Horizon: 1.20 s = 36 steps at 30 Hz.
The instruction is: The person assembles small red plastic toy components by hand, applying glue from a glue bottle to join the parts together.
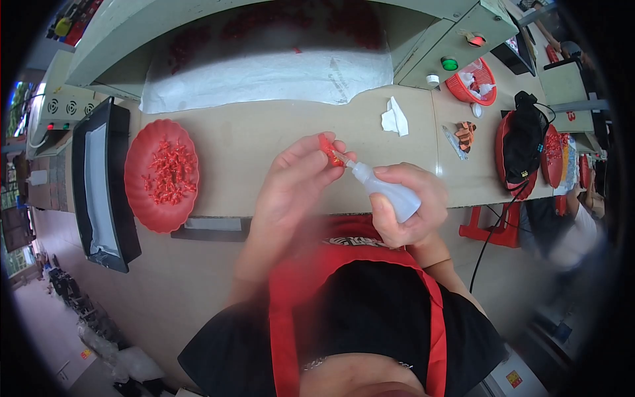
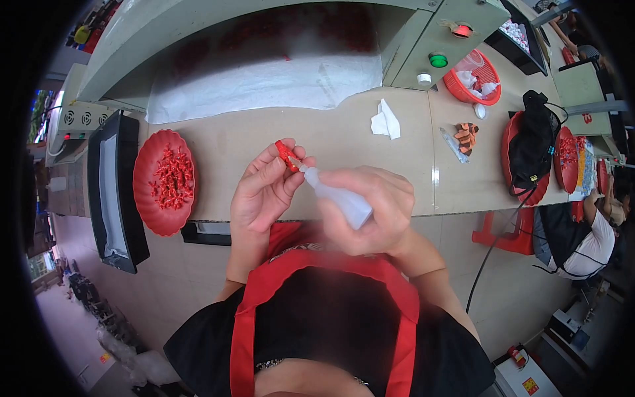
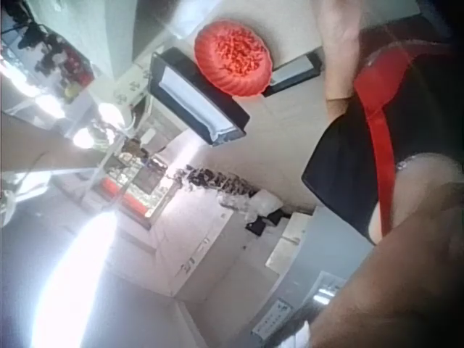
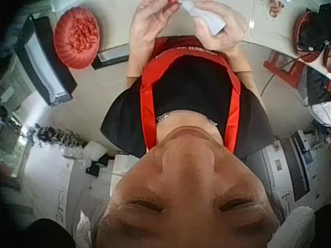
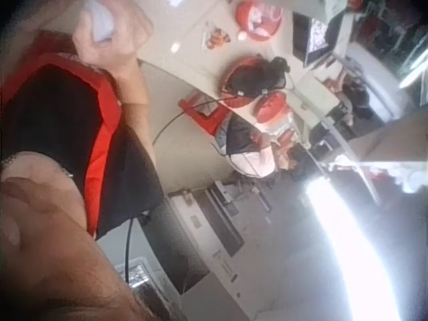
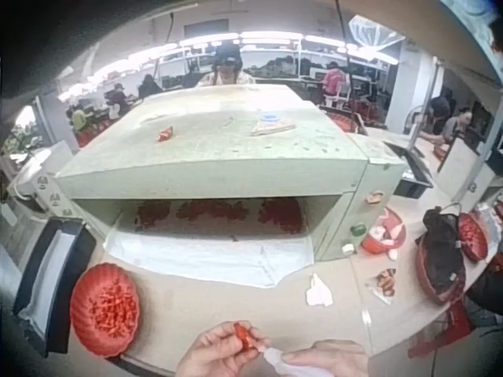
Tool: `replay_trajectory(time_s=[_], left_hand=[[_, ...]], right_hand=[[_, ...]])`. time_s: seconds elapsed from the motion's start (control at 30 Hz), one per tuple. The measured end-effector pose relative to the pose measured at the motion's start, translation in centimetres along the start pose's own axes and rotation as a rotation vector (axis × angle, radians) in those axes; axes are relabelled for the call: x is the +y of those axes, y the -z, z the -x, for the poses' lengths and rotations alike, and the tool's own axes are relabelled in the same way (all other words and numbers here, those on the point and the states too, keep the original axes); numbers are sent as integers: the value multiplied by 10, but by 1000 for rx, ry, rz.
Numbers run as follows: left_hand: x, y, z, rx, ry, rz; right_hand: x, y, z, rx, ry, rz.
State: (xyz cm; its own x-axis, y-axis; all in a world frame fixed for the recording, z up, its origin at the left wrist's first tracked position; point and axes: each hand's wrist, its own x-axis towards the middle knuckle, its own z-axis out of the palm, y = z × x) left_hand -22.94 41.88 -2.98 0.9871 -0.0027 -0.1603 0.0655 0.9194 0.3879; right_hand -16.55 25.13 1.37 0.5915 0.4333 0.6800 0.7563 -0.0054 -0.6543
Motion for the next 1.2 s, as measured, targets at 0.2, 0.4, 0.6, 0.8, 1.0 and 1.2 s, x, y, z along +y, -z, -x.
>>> replay_trajectory(time_s=[0.2,0.4,0.6,0.8,1.0,1.2], left_hand=[[0,-1,0,8,-1,1],[0,1,0,6,-6,3],[0,3,1,-2,-11,7],[1,2,0,4,-30,-8],[0,1,0,18,-33,-32],[0,0,-1,19,-29,-43]], right_hand=[[0,-1,-2,3,22,4],[-1,2,-1,-36,7,-8],[-1,2,0,-38,9,-2],[-1,3,-2,-36,4,8],[-3,3,-3,-52,3,9],[-2,2,-6,-42,40,24]])
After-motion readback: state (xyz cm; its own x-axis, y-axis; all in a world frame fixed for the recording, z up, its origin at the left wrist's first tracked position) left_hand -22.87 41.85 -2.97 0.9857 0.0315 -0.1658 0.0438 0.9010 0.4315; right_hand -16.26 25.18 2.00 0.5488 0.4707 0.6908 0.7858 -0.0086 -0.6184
